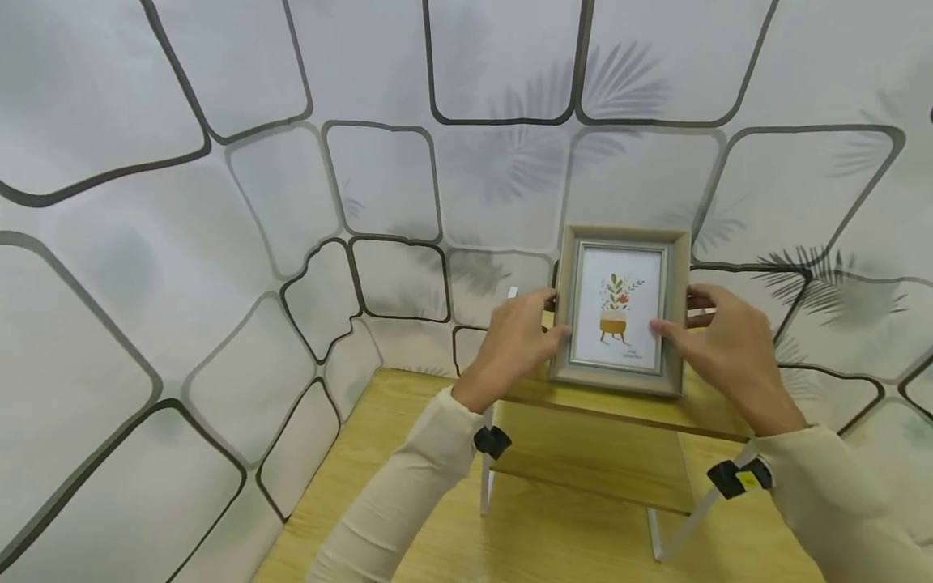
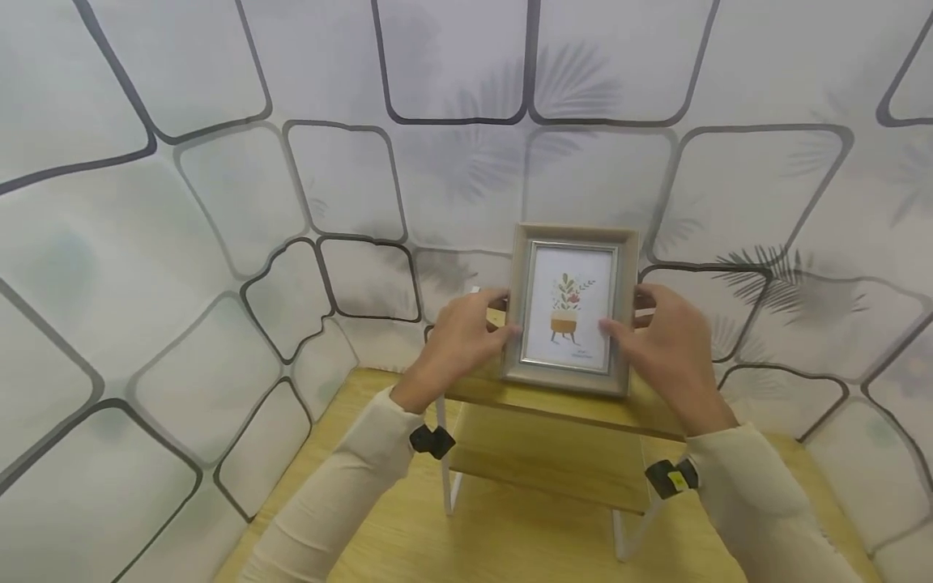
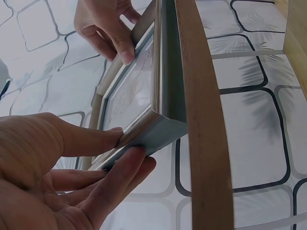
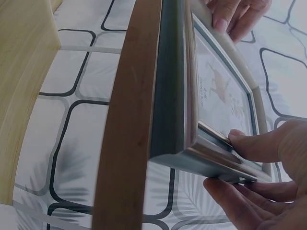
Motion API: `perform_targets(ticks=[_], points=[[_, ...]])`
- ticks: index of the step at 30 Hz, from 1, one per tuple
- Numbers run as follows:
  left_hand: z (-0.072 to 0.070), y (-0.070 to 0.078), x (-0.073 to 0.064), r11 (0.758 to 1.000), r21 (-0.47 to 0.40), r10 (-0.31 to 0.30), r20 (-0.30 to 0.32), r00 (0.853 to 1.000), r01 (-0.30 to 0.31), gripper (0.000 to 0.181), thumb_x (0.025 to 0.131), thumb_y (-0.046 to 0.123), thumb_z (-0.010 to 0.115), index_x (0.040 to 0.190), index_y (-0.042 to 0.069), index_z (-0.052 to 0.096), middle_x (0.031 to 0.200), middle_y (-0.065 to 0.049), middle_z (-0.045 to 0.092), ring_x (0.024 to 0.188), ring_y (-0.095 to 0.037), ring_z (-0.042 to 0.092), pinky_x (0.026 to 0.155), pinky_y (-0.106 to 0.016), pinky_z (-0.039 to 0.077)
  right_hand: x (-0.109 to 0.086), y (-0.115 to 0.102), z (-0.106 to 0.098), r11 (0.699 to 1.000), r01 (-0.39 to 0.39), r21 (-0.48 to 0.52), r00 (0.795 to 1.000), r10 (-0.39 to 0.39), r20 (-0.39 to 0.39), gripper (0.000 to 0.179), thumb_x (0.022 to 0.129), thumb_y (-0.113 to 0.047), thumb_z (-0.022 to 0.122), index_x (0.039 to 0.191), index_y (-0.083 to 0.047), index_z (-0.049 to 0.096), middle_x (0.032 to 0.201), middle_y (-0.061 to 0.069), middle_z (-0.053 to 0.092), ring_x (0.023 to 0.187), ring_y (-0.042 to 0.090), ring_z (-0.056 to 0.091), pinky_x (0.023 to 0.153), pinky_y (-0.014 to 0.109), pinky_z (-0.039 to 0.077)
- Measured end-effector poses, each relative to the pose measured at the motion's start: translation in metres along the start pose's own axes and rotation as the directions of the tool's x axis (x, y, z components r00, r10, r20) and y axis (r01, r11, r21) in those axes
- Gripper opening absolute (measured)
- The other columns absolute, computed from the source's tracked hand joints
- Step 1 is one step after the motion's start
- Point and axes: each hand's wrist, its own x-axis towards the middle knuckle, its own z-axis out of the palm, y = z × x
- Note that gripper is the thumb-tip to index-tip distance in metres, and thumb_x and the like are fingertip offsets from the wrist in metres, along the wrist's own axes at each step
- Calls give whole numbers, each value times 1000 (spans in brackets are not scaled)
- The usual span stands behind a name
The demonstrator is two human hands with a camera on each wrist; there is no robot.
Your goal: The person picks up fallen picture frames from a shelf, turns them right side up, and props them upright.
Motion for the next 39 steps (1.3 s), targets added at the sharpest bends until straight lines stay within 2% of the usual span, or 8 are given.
perform_targets(ticks=[5,14,16,18,21,23,31,39], points=[[2,1,0,999,-46,-4,-34,999,3,47,93,20,76,134,2,62,123,-8,71,90,-19,71,93,-38,53,-2,2,1,1000,20,14,998,-19,-53,65,88,-25,81,134,12,55,120,31,64,96,47,69,72,58,54],[3,2,0,997,-81,7,-64,998,-12,49,92,19,78,135,3,61,123,-9,71,80,-14,74,84,-34,57,-5,2,1,998,41,36,992,-37,-119,63,86,-21,84,133,11,57,116,31,65,93,48,68,70,56,53],[4,1,1,995,-97,4,-69,998,-11,49,92,18,78,136,3,60,123,-9,70,81,-15,74,79,-31,58,-6,2,1,998,60,36,989,-54,-136,63,85,-19,85,133,10,57,114,31,66,91,47,69,66,48,55],[5,1,1,994,-109,0,-74,997,-8,50,92,17,78,136,4,59,123,-9,70,81,-15,74,76,-30,58,-6,3,0,997,72,39,987,-66,-149,63,84,-18,85,132,10,58,113,31,66,90,47,69,63,31,53],[5,2,1,992,-125,-3,-82,997,-7,51,91,16,78,137,3,58,124,-9,70,81,-15,74,77,-30,57,-5,2,-1,996,82,46,983,-73,-169,63,82,-17,87,132,10,58,113,30,67,90,46,69,60,11,41],[5,2,1,992,-130,-8,-89,996,-4,52,91,16,79,137,4,58,124,-9,70,81,-14,74,78,-30,57,-4,2,0,994,92,56,981,-81,-176,63,82,-16,87,132,10,59,113,30,66,89,45,70,62,4,34],[9,4,2,985,-170,-12,-112,994,-7,54,90,13,79,138,4,56,121,-9,70,81,-15,74,75,-27,57,-6,6,1,990,124,67,968,-106,-229,62,80,-11,88,131,9,60,112,28,66,86,44,70,65,4,34],[10,3,2,985,-173,-3,-137,991,-21,52,91,13,78,139,4,58,120,-9,69,83,-17,73,67,-24,57,-5,3,0,989,125,84,962,-100,-255,59,79,-11,89,127,9,61,110,26,66,86,43,70,69,14,40]])
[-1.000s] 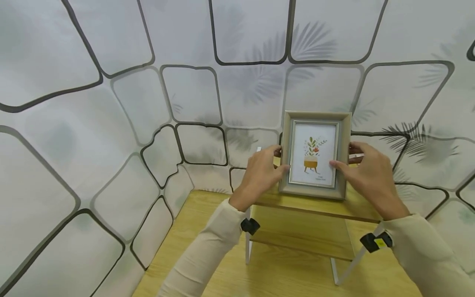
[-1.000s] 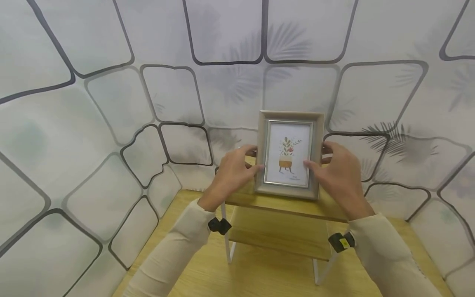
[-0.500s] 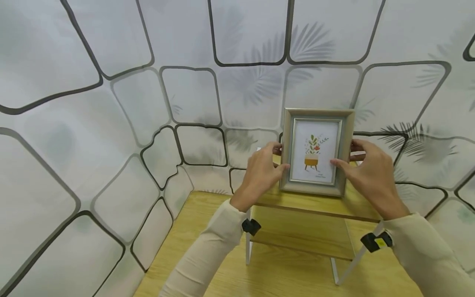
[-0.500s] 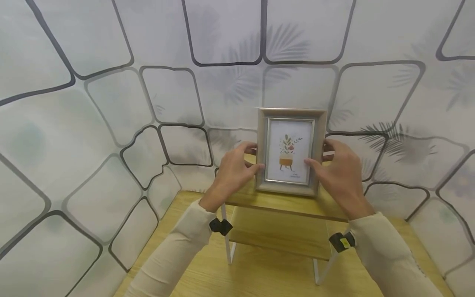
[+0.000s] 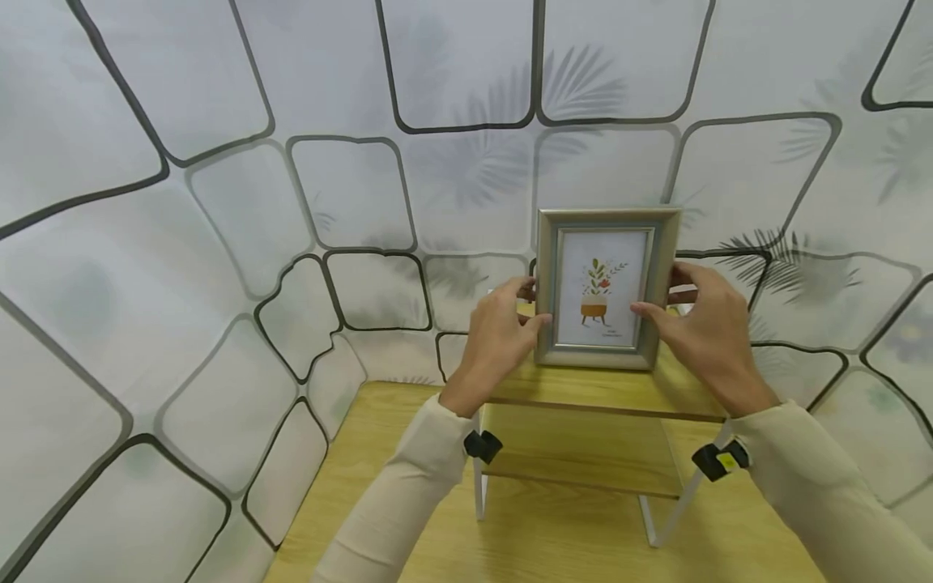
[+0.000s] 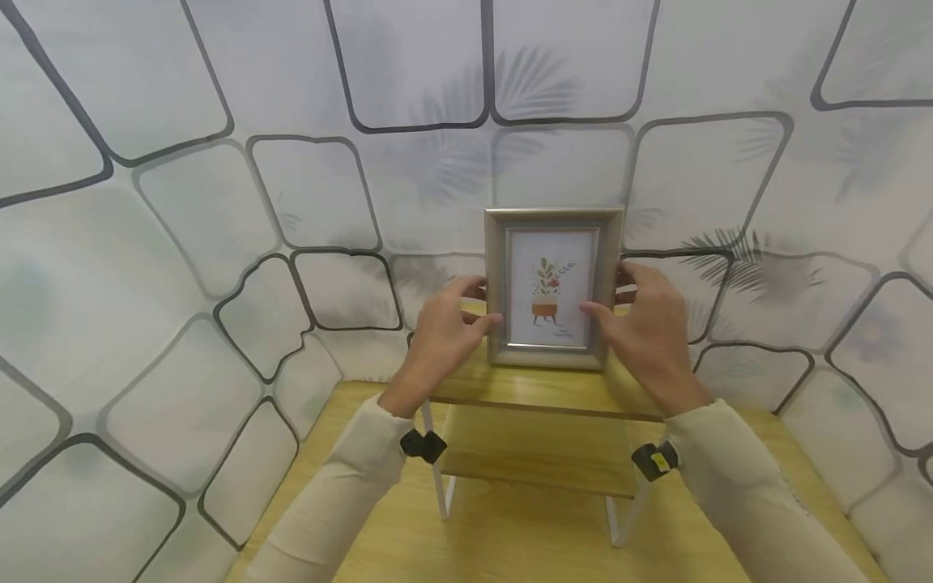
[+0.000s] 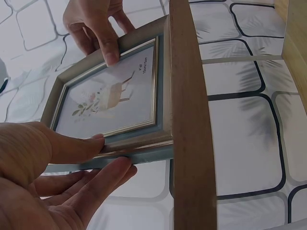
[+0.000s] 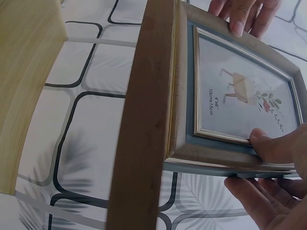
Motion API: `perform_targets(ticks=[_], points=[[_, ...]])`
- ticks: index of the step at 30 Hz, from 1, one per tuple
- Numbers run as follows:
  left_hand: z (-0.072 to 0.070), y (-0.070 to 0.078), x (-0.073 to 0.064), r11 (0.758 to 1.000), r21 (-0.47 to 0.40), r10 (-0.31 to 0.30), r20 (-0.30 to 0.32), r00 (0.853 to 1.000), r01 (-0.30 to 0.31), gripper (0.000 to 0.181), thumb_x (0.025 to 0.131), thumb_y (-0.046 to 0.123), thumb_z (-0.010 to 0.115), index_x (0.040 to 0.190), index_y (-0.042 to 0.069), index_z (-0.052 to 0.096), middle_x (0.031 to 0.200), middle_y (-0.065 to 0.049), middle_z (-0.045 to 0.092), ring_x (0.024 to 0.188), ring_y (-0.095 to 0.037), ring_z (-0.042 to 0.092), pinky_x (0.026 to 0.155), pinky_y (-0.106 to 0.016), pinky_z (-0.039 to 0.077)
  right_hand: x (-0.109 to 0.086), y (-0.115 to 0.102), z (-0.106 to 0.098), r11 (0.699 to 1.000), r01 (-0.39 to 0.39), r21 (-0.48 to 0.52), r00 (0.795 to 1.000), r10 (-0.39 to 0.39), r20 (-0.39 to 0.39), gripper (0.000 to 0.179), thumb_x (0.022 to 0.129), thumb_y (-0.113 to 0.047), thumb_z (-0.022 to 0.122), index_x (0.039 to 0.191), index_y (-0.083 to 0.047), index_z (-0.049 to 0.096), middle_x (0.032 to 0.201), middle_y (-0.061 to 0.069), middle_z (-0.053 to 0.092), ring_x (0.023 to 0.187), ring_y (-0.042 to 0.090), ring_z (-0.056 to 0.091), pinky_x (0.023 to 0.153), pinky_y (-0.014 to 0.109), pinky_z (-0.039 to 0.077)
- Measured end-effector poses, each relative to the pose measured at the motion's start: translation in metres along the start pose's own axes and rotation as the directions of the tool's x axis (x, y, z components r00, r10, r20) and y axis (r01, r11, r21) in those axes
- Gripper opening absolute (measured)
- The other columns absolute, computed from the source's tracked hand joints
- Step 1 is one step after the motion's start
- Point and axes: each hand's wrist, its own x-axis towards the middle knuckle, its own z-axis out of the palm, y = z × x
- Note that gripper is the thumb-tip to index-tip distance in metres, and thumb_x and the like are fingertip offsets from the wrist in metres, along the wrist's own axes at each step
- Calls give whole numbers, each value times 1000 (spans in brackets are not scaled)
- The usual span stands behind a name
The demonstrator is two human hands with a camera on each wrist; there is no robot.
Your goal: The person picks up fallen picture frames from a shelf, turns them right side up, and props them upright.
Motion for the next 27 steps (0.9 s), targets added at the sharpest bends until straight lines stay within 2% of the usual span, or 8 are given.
perform_targets(ticks=[9,14,17,21,24,25,27], points=[[0,0,-1,1000,-23,19,-8,1000,-19,49,91,11,77,135,2,58,119,-10,68,84,-19,73,69,-24,57,0,0,1,1000,-4,8,999,4,-34,60,77,-8,89,125,11,60,110,26,64,92,42,67,72,16,39],[0,0,-1,999,-37,16,-4,1000,-16,48,91,11,78,134,3,58,117,-10,68,84,-19,73,69,-24,57,-1,-1,1,1000,-1,4,999,1,-35,59,77,-6,89,124,12,59,110,26,64,89,42,67,72,18,40],[0,0,0,999,-43,17,3,1000,-16,47,91,11,78,134,3,59,117,-10,68,84,-19,73,69,-24,57,0,-1,-1,1000,-3,3,1000,3,-26,59,78,-7,89,125,12,58,110,26,63,88,43,67,71,16,39],[0,0,0,999,-48,16,7,1000,-15,47,91,12,77,134,4,59,117,-9,68,85,-20,74,70,-26,57,1,-5,-3,999,-30,28,999,31,-26,61,84,-13,85,131,11,55,118,27,59,97,42,64,72,7,42],[0,0,0,999,-52,7,11,1000,-7,47,92,12,77,134,4,59,117,-9,68,86,-19,74,70,-26,57,5,-9,-4,999,0,39,994,4,-110,62,87,-17,82,135,10,53,126,28,55,109,42,58,87,18,49],[0,-1,0,999,-52,3,11,1000,-2,46,92,12,77,134,4,59,117,-9,68,86,-19,74,69,-26,57,7,-11,-4,999,24,41,988,-18,-154,63,87,-18,81,136,10,52,129,28,54,113,42,55,94,27,49],[-1,-1,0,998,-56,-3,12,1000,4,46,92,12,77,134,4,59,118,-9,68,86,-19,74,69,-26,57,12,-16,-4,995,100,32,963,-89,-254,62,88,-21,79,136,10,53,132,28,53,120,42,51,103,44,43]])
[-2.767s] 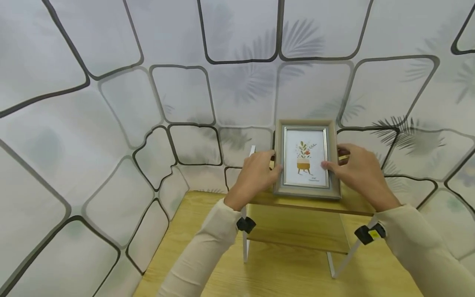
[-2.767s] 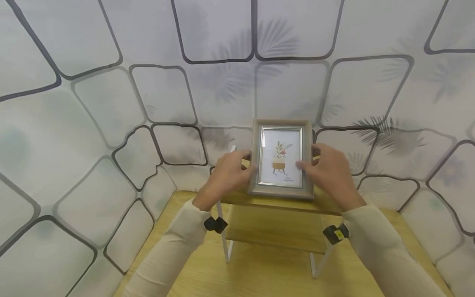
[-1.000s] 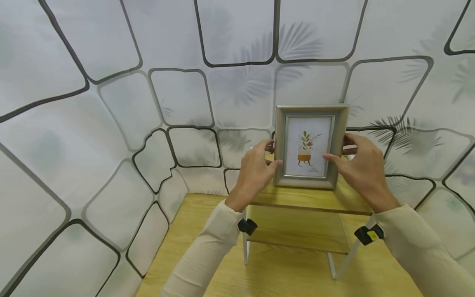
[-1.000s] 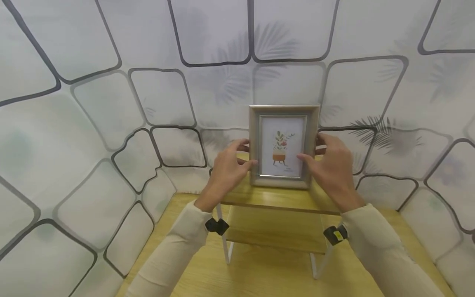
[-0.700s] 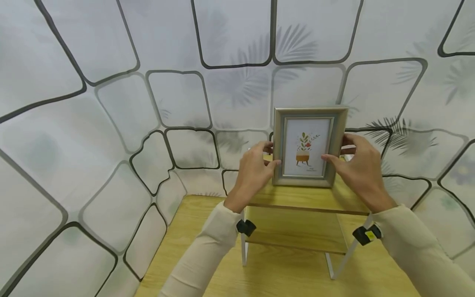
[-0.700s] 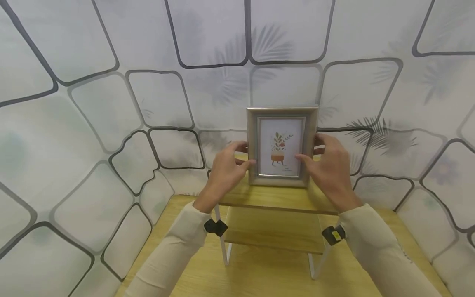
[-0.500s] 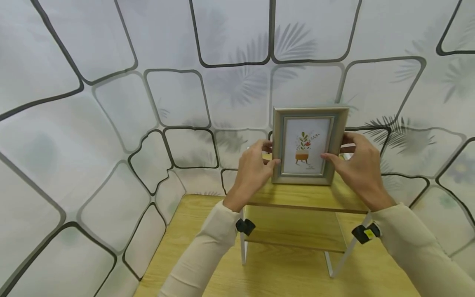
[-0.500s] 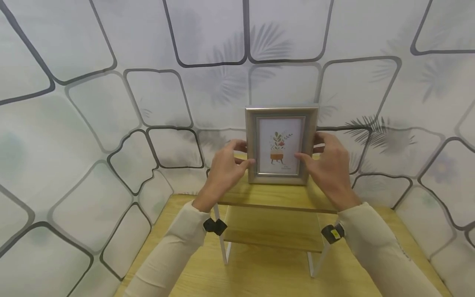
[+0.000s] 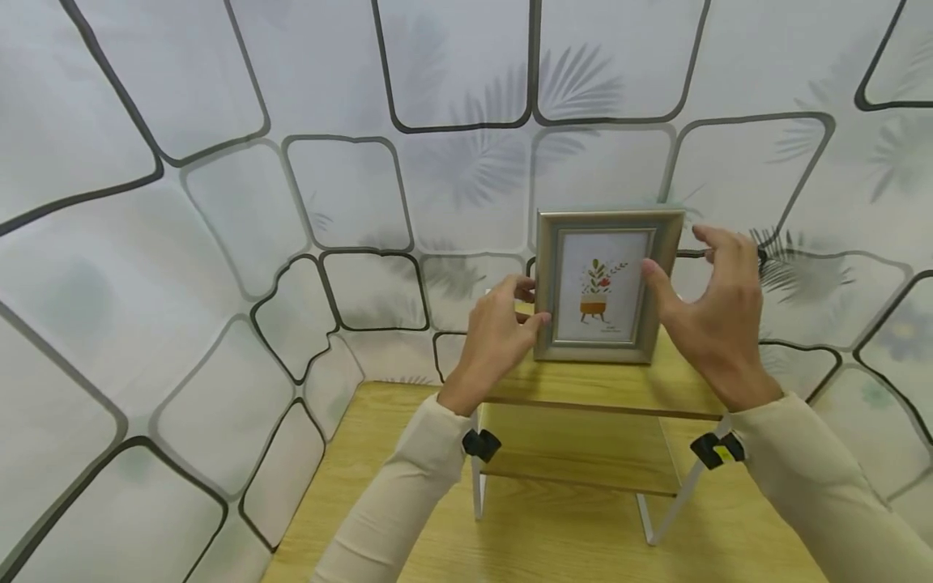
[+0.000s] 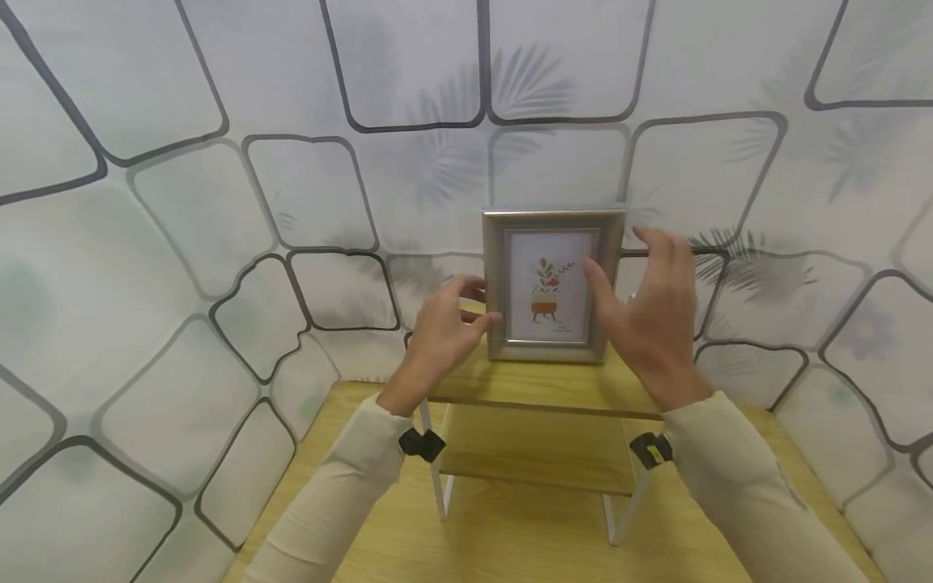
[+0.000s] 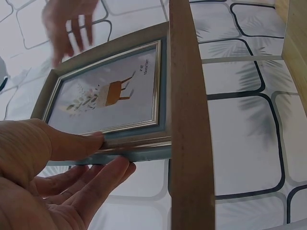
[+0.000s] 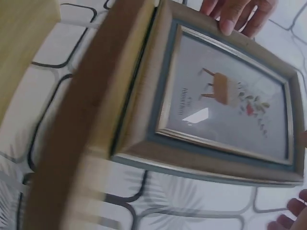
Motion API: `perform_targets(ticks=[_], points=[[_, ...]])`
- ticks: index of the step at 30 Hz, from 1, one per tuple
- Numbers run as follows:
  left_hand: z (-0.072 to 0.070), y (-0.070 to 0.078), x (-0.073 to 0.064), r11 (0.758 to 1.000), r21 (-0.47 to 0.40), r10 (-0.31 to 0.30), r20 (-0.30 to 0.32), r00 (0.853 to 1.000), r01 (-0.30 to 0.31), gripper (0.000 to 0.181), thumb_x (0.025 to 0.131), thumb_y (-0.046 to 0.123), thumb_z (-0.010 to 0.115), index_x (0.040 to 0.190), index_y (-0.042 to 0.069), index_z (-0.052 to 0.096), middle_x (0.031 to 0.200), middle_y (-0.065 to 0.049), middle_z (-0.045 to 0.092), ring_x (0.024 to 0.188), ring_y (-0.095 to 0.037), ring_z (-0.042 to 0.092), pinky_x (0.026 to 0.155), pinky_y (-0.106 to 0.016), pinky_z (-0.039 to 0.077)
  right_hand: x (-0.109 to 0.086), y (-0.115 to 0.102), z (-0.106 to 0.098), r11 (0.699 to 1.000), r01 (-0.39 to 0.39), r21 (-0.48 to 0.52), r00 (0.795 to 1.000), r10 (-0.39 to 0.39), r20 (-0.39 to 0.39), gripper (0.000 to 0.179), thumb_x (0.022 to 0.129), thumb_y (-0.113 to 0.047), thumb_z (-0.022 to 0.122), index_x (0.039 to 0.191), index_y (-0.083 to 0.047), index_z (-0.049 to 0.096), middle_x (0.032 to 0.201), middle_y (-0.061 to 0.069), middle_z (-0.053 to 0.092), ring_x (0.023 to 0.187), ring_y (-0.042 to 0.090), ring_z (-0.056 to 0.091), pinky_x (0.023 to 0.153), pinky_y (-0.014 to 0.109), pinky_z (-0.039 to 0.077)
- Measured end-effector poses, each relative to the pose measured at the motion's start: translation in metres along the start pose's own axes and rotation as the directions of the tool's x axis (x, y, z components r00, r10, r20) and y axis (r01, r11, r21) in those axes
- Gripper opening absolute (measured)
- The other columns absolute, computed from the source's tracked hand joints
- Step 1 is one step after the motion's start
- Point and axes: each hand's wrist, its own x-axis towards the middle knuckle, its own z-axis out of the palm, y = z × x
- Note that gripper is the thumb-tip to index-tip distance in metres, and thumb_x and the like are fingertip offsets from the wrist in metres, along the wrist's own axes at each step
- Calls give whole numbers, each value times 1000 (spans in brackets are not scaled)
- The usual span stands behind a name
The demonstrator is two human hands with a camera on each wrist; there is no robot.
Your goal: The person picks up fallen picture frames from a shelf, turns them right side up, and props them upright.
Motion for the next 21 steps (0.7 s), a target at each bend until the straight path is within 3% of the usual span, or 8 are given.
perform_targets(ticks=[2,4,8,14,21], points=[[-1,-1,0,1000,-1,-3,0,1000,3,46,92,11,77,134,4,59,118,-9,68,86,-19,74,69,-26,58,7,-6,3,996,86,4,994,-85,-73,62,90,-26,75,135,10,54,135,29,52,128,41,45,110,51,34],[-1,-1,-1,1000,2,-3,-1,1000,3,47,92,11,77,134,4,59,118,-9,69,86,-19,74,69,-26,58,15,-15,8,988,155,-4,983,-154,-98,64,91,-30,71,136,11,54,139,29,51,138,39,39,118,49,26],[-2,-1,-1,1000,10,-1,-4,1000,1,47,91,12,77,135,4,60,119,-9,68,87,-19,74,70,-26,58,26,-32,20,969,245,-43,969,-246,-6,67,94,-31,69,140,13,49,145,30,48,147,40,29,123,47,18],[-2,-1,-1,999,41,4,9,1000,-4,47,92,14,77,135,3,61,121,-10,67,90,-21,73,72,-27,58,32,-48,39,955,251,-157,954,-217,205,70,96,-33,70,143,14,46,147,31,46,147,44,30,123,51,13],[-1,-1,1,998,55,14,4,1000,-14,47,92,15,76,135,3,61,119,-10,68,93,-21,73,77,-28,58,38,-53,52,930,266,-255,951,-209,230,72,96,-45,68,133,15,54,134,32,56,131,49,46,120,59,18]])
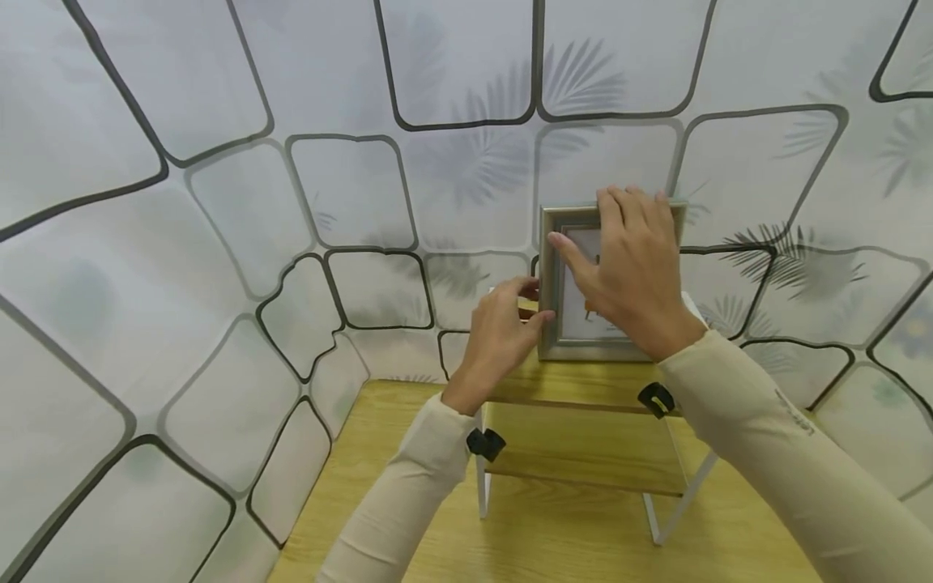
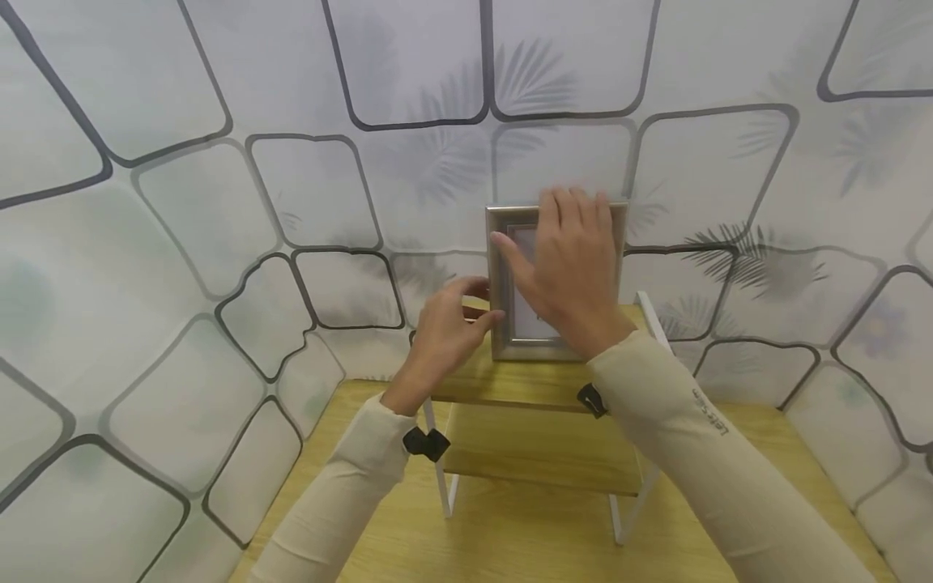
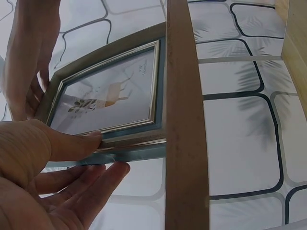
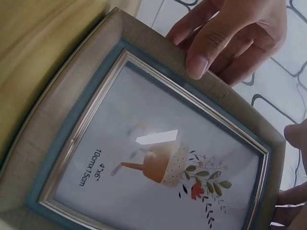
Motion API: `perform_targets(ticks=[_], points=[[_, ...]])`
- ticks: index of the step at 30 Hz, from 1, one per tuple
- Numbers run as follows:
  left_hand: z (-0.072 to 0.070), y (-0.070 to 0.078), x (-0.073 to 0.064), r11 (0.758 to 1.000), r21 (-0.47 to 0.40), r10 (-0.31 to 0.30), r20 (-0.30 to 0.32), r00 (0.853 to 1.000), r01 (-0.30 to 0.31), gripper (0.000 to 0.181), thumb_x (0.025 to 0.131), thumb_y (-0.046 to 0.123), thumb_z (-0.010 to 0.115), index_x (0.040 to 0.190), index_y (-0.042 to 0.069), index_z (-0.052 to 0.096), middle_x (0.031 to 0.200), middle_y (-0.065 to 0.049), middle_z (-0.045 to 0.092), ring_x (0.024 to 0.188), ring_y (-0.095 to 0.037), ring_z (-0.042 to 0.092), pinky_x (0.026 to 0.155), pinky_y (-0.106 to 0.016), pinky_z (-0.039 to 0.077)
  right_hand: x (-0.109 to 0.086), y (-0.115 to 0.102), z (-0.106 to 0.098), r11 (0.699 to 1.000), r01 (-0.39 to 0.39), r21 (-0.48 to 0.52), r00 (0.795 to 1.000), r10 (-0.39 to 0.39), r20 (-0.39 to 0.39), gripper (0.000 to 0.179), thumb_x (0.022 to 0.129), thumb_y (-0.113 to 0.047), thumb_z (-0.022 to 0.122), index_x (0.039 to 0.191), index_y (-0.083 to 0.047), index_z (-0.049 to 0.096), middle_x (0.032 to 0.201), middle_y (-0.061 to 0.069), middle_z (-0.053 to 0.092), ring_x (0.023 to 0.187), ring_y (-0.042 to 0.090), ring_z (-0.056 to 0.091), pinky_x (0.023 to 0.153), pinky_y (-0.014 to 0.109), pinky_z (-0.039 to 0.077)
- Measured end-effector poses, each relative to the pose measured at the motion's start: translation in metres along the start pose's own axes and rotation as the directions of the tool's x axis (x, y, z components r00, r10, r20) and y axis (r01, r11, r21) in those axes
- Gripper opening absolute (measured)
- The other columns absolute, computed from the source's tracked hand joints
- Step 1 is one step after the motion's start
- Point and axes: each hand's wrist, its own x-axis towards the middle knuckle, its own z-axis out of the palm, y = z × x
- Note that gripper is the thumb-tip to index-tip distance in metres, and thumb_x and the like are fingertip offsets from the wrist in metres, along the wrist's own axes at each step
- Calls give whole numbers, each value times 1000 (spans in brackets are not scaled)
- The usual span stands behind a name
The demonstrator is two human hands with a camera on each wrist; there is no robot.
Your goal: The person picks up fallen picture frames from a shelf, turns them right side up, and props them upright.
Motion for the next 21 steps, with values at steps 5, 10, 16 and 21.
perform_targets(ticks=[5,10,16,21], points=[[-2,2,1,1000,-10,-9,-7,1000,9,44,92,14,77,132,3,62,117,-9,68,92,-21,73,74,-24,57,6,-4,2,1000,-13,-24,1000,13,14,74,94,-49,69,130,15,56,129,31,58,126,49,48,119,58,21],[-3,3,-1,999,-30,-13,-3,1000,12,41,91,14,78,128,3,63,114,-8,69,89,-19,74,72,-24,57,8,-9,1,999,-31,-29,999,32,33,76,93,-51,70,130,15,56,128,31,58,126,48,49,120,56,20],[-3,5,-5,999,-37,2,-3,1000,-2,38,90,15,79,123,4,63,108,-6,69,85,-17,73,71,-23,57,9,-15,0,999,-44,-2,998,44,52,79,92,-51,71,130,16,56,129,31,58,127,48,48,121,54,21],[-4,5,-9,999,-36,20,3,1000,-19,35,90,18,80,117,4,62,106,-6,68,82,-15,73,69,-21,56,10,-20,-1,998,-66,12,995,65,75,81,91,-51,72,130,18,55,131,32,57,129,48,48,121,52,22]])
